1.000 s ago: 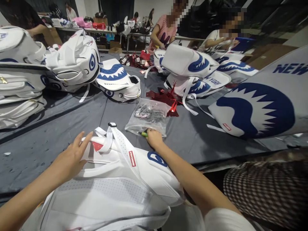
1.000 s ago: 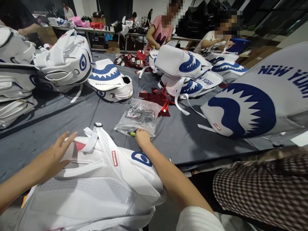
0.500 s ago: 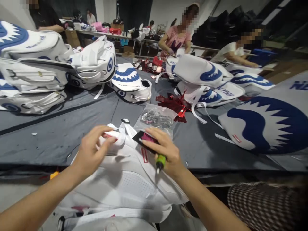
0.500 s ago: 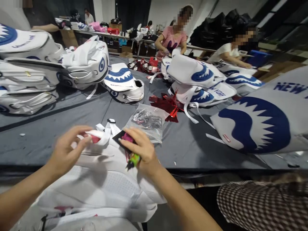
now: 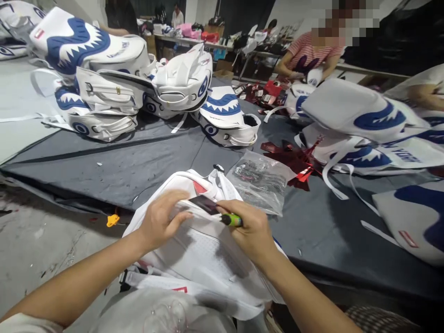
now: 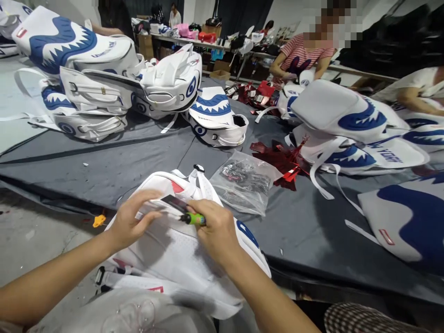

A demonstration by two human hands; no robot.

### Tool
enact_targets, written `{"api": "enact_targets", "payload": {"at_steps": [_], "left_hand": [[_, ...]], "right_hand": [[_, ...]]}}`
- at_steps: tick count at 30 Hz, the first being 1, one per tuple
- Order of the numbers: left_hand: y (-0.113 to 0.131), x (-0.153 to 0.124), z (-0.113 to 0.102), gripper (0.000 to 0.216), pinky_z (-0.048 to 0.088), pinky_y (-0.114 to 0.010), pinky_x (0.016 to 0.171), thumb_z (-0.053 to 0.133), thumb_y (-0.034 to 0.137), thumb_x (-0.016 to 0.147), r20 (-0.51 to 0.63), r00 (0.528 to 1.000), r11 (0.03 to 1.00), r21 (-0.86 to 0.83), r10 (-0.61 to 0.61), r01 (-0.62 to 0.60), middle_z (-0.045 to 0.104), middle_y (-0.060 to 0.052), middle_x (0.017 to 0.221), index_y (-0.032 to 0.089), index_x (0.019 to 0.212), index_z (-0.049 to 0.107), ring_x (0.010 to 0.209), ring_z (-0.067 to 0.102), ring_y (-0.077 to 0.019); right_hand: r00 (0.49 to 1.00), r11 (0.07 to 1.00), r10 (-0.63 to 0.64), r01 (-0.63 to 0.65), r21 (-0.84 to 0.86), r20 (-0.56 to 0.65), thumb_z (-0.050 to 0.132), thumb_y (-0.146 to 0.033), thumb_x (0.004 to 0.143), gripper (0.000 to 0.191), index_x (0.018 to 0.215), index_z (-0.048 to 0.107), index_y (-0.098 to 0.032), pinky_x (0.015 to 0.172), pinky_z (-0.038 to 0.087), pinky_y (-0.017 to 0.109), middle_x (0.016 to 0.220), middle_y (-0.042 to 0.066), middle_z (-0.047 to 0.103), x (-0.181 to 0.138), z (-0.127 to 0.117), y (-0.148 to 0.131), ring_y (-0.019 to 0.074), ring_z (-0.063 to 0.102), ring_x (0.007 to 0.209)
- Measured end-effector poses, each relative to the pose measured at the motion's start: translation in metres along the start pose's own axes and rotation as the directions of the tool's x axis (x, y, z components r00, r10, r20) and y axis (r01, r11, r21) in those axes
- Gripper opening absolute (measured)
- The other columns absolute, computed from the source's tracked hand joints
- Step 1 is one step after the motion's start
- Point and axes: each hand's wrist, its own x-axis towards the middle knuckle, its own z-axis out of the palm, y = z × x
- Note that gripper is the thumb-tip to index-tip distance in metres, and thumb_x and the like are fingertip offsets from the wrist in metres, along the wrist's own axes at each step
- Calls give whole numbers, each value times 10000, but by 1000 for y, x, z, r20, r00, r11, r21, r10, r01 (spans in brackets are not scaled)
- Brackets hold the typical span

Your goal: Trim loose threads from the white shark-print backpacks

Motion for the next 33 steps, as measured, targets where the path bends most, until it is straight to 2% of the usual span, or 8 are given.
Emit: {"api": "enact_targets", "payload": {"at_steps": [5, 8, 11, 14, 19, 24, 28, 33], "left_hand": [[-41, -31, -13, 463, 444, -533, 1096, 648, 279, 927, 23, 998, 949, 312, -64, 54, 486, -202, 1482, 199, 1363, 512, 1382, 471, -320], [-56, -45, -11, 416, 497, -469, 1060, 616, 205, 938, 59, 997, 963, 267, -49, 32, 499, -192, 1460, 212, 1340, 510, 1342, 521, -281], [-62, -50, -7, 394, 503, -461, 1053, 606, 146, 930, 52, 999, 971, 237, 17, -29, 472, -205, 1476, 211, 1307, 512, 1352, 511, -284], [-67, -52, -4, 406, 501, -467, 1057, 596, 129, 930, 57, 998, 978, 209, 12, -24, 471, -207, 1483, 216, 1311, 486, 1368, 501, -285], [-67, -50, -4, 563, 466, -481, 1101, 596, 162, 940, 57, 997, 983, 179, -46, 35, 504, -179, 1451, 232, 1445, 356, 1373, 485, -268], [-58, -40, -9, 477, 516, -490, 1011, 543, 96, 921, 163, 983, 974, 224, -80, 43, 445, -156, 1427, 248, 1368, 477, 1277, 510, -291], [-58, -43, -12, 428, 519, -448, 1009, 529, 22, 878, 127, 991, 990, 137, -30, 13, 442, -153, 1402, 211, 1263, 514, 1260, 509, -267], [-64, -49, -15, 518, 509, -438, 1040, 513, -14, 859, 85, 996, 992, 120, 23, -33, 447, -146, 1408, 225, 1318, 489, 1298, 496, -258]], "right_hand": [[961, 981, 188, -171, -96, 205, 555, -54, 812, 311, 977, 753, -227, 731, 491, 252, 943, 27, 784, 13, 18, 11, 187, 725, 871], [792, 934, 338, -215, -285, 508, 557, -10, 744, 352, 914, 757, -244, 679, 416, 249, 908, 5, 777, 26, 33, 6, 192, 714, 877], [630, 900, 375, -73, -429, 680, 574, -53, 788, 261, 882, 746, -225, 633, 344, 269, 879, 29, 762, 41, 46, -1, 199, 702, 870], [587, 866, 330, 122, -484, 739, 559, -95, 870, 205, 897, 737, -192, 617, 325, 295, 930, 72, 740, 50, 55, -3, 210, 696, 867], [578, 824, 311, 231, -517, 754, 535, -80, 910, 208, 936, 714, -181, 607, 355, 305, 918, 92, 716, 53, 56, -10, 220, 694, 832], [709, 822, 287, 162, -545, 644, 534, -83, 926, 194, 1041, 672, -156, 590, 352, 276, 876, 110, 703, 56, 58, -27, 202, 672, 788], [728, 966, 204, -42, -254, 654, 592, -136, 908, 147, 989, 708, -177, 629, 359, 237, 929, 66, 738, 69, 79, -25, 176, 662, 803], [759, 968, 159, -247, 53, 631, 600, -57, 839, 202, 912, 744, -180, 640, 361, 201, 824, 5, 739, 74, 100, -16, 134, 647, 752]]}}
